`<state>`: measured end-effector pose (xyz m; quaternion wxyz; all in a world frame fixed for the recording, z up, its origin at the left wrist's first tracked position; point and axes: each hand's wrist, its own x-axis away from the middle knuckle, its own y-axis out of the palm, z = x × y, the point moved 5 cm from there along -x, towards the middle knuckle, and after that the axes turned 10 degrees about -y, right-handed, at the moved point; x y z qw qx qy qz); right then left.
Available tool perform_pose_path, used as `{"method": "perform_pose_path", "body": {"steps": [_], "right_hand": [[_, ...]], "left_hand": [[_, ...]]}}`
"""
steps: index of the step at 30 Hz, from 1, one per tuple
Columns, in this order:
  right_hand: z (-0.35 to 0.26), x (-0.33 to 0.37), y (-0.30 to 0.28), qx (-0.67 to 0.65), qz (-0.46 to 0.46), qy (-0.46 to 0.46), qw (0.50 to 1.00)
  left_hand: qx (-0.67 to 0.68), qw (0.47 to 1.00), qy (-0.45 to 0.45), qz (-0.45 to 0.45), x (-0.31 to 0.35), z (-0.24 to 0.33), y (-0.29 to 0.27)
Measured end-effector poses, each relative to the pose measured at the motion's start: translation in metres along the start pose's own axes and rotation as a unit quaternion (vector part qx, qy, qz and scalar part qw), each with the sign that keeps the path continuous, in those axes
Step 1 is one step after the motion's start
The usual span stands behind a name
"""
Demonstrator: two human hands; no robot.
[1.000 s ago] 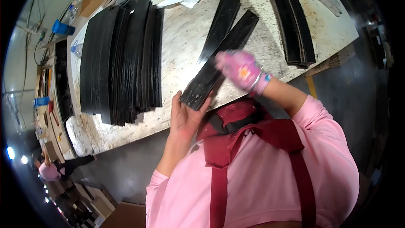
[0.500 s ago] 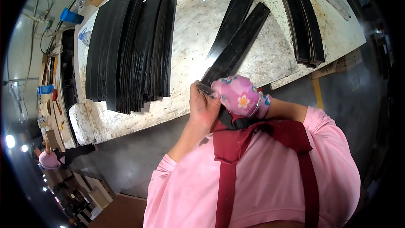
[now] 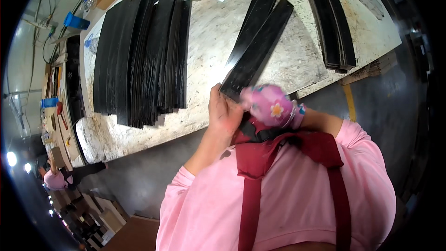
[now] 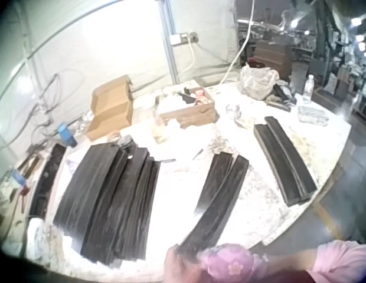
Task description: The person scrapes the edges and surfaces of long, dark wooden boards with a small metal tool, handling the boards one at a time and placing them in stacks on a workbench.
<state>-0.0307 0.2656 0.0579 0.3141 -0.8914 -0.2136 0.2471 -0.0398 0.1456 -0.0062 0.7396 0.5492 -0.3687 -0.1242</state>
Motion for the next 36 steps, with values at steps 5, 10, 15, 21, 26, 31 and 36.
{"method": "perform_pose_path", "body": {"steps": [5, 10, 15, 21, 26, 31, 36], "right_hand": [[0.015, -0.008, -0.039, -0.062, 0.006, 0.093, 0.994], [0.045, -0.025, -0.046, 0.169, -0.016, 0.009, 0.985], [0.138, -0.044, -0.068, 0.216, -0.021, 0.200, 0.955], [0.221, -0.020, -0.134, 0.116, 0.120, 0.320, 0.933], [0.193, -0.036, -0.094, 0.176, 0.016, 0.246, 0.953], [0.211, -0.035, -0.149, 0.244, 0.038, 0.303, 0.920], [0.225, 0.000, -0.132, 0.070, 0.173, 0.234, 0.954]], "left_hand": [[-0.025, 0.993, -0.025, 0.115, 0.005, 0.008, 0.012], [-0.163, 0.974, -0.017, 0.159, 0.002, 0.010, 0.013], [-0.226, 0.954, -0.006, 0.197, 0.034, 0.009, 0.016], [-0.266, 0.942, -0.042, 0.202, 0.043, 0.008, 0.020], [-0.295, 0.927, -0.046, 0.228, 0.054, 0.013, 0.008], [-0.320, 0.924, -0.081, 0.194, 0.056, 0.023, 0.011], [-0.257, 0.921, -0.243, 0.161, 0.008, 0.019, 0.011]]}}
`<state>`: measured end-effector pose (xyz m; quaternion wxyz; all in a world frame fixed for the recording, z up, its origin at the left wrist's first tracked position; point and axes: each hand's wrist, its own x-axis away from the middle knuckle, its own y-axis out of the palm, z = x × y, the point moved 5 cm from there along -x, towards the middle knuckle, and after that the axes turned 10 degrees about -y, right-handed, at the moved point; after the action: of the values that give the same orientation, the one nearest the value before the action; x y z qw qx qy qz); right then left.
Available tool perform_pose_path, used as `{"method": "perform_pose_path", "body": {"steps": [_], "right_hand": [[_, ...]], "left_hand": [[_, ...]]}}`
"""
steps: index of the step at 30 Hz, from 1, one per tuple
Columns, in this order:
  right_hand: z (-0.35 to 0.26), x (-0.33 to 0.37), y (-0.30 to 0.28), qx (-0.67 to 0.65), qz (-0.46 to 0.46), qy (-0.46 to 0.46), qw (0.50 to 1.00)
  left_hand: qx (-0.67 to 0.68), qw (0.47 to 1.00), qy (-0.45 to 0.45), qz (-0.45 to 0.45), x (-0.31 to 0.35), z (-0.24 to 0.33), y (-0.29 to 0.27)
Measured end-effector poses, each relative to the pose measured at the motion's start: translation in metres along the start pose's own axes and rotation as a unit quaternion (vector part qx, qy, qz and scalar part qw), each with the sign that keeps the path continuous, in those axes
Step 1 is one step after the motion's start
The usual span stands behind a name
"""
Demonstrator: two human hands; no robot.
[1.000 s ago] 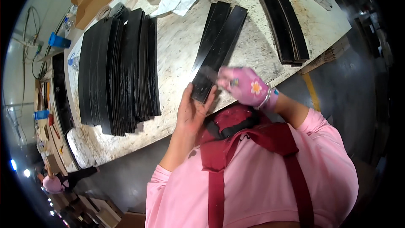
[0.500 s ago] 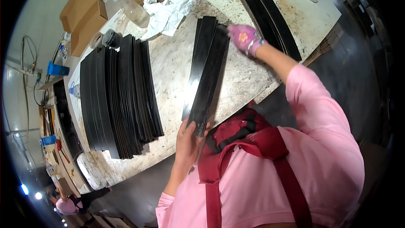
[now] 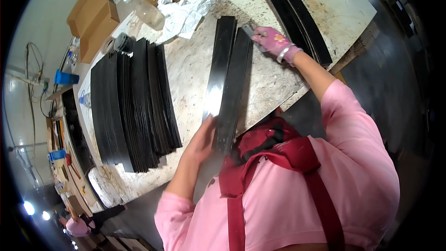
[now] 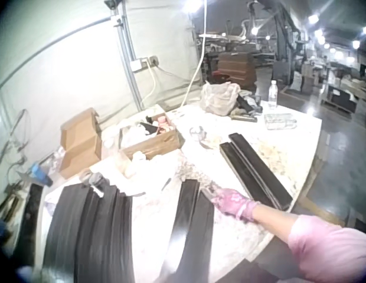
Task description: The person scrapes the edges and surfaces of long, dark wooden boards with a small metal tool, handling the boards one at a time and placing them in stacks on a workbench.
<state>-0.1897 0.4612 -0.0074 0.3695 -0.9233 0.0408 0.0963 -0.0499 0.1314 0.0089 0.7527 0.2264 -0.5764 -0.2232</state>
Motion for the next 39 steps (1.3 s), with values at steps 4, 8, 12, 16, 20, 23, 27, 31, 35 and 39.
{"method": "perform_pose_path", "body": {"steps": [4, 8, 12, 16, 20, 23, 27, 31, 35, 39], "right_hand": [[-0.047, 0.022, -0.050, -0.073, 0.020, 0.033, 0.997], [-0.110, 0.075, -0.110, -0.087, 0.165, -0.038, 0.982], [-0.174, 0.129, -0.126, 0.020, 0.163, -0.061, 0.985], [-0.177, 0.156, -0.115, 0.150, 0.195, -0.112, 0.963], [-0.166, 0.161, -0.110, 0.214, 0.190, -0.062, 0.956], [-0.161, 0.162, -0.107, 0.252, 0.201, -0.069, 0.944], [-0.167, 0.160, -0.086, 0.294, 0.152, -0.162, 0.929], [-0.177, 0.165, -0.081, 0.241, 0.119, -0.140, 0.953], [-0.168, 0.164, -0.093, 0.231, 0.190, -0.144, 0.943], [-0.170, 0.163, -0.068, 0.248, 0.108, -0.133, 0.954]], "left_hand": [[-0.011, 1.000, 0.015, -0.017, -0.052, 0.023, 0.034], [0.021, 0.974, 0.035, -0.221, -0.065, 0.072, 0.113], [0.096, 0.971, 0.084, -0.205, -0.081, 0.081, 0.170], [0.118, 0.976, 0.100, -0.151, -0.096, 0.062, 0.194], [0.135, 0.976, 0.110, -0.131, -0.100, 0.048, 0.209], [0.135, 0.976, 0.128, -0.110, -0.100, 0.044, 0.211], [0.107, 0.979, 0.136, -0.110, -0.102, 0.041, 0.210], [0.110, 0.981, 0.117, -0.112, -0.109, 0.040, 0.205], [0.120, 0.981, 0.107, -0.110, -0.108, 0.036, 0.205], [0.133, 0.980, 0.081, -0.123, -0.102, 0.035, 0.205]]}}
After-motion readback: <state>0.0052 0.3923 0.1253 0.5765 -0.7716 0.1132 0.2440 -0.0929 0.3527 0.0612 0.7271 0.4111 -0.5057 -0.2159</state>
